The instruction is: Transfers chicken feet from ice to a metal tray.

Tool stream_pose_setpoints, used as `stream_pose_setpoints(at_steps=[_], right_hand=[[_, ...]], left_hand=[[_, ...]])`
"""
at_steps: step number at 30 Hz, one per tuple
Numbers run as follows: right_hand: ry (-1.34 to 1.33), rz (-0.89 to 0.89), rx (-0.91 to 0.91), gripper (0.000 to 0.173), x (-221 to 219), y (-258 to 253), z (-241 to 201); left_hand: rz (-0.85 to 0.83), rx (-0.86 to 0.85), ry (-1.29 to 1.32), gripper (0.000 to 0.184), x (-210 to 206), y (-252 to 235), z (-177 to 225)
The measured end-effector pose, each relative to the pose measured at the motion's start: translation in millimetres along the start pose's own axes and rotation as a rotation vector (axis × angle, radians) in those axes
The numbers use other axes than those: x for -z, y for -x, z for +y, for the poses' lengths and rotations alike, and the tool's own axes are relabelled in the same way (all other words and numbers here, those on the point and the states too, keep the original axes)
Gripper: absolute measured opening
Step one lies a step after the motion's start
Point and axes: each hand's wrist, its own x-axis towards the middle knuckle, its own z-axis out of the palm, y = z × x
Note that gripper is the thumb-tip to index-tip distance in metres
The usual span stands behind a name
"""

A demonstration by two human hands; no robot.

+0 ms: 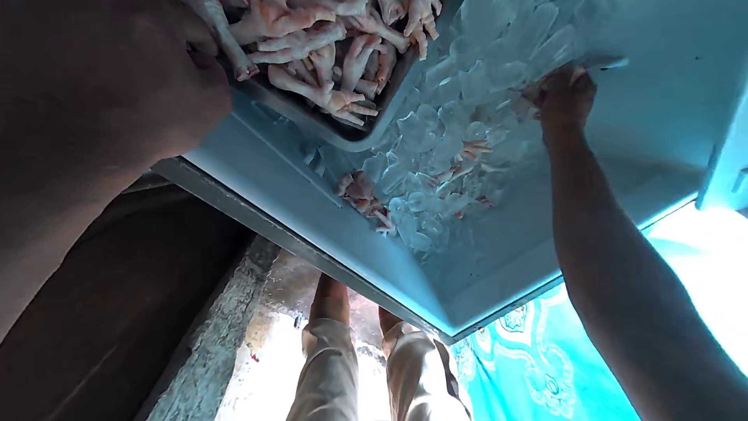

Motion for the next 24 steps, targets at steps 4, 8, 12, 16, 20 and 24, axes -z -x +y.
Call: stream_pose_setpoints(at_steps=[4,8,12,16,20,24], right_hand=[[-0.275,-0.061,-0.077,0.037,-10,9,17],[-0.344,-0.105,-0.229,0.043,-13,4,7],[-0.529,-0.102,-0.237,0.040,-19,5,0],[-0.674,-0.171,-0.206,0.037,-20,2,10],[-0.683,-0.177,-0.331,0.052,-14,-8,-9],[-0.599,-0.357,-0.321,0.061,-6,-7,-21]], left_hand=[[-0.038,0.013,0.001,0.034,9,4,9],[-0.037,0.013,-0.012,0.033,11,5,10],[-0.008,0.004,-0.009,0.036,8,3,9],[-0.024,-0.015,-0.099,0.040,15,5,11],[-0.033,-0.002,-0.097,0.035,20,4,15],[-0.026,-0.007,-0.079,0.034,20,6,18]])
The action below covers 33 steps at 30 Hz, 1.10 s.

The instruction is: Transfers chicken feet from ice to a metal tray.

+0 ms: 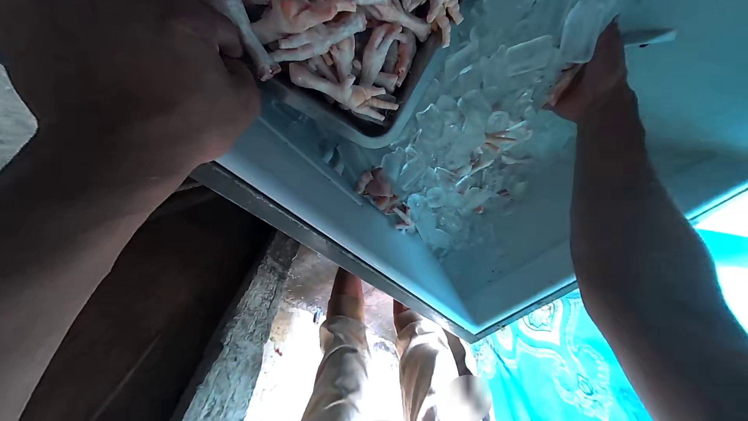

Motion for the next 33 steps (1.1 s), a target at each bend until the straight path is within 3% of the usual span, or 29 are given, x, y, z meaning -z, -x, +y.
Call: stream_pose_setpoints(at_steps=[3,7,9,11,14,17,19,21,24,26,30,33], right_hand=[[0.063,-0.062,0.026,0.044,-2,13,-3],[0.051,-0.100,0.033,0.050,1,3,-4],[0.071,-0.042,0.065,0.043,-6,12,1],[0.200,0.058,0.176,0.032,-25,30,5],[0.463,-0.014,0.409,0.045,-59,67,8],[0.371,-0.071,0.359,0.065,-79,98,30],[0.422,-0.042,0.310,0.061,-82,127,61],[0.483,-0.091,0.306,0.045,-82,158,100],[0.393,-0.228,0.317,0.052,-89,173,139],[0.361,-0.280,0.218,0.054,-92,182,138],[0.362,-0.390,-0.056,0.043,-70,190,109],[0.114,-0.448,0.005,0.025,-46,195,75]], left_hand=[[0.001,-0.009,-0.034,0.037,3,1,2],[0.020,-0.058,-0.117,0.040,6,-1,3],[0.020,-0.063,-0.119,0.039,5,0,3],[0.028,-0.063,-0.104,0.039,2,-1,0],[0.041,-0.069,-0.076,0.040,-5,-2,-7],[0.028,-0.054,-0.062,0.043,-4,-2,-6],[0.022,-0.061,-0.061,0.044,-1,-2,-4],[0.027,-0.059,-0.074,0.043,1,-1,-2],[0.029,-0.062,-0.091,0.040,7,2,5],[0.018,-0.064,-0.101,0.037,13,5,9],[-0.018,-0.053,-0.134,0.028,22,8,21],[-0.012,-0.055,-0.182,0.026,26,8,21]])
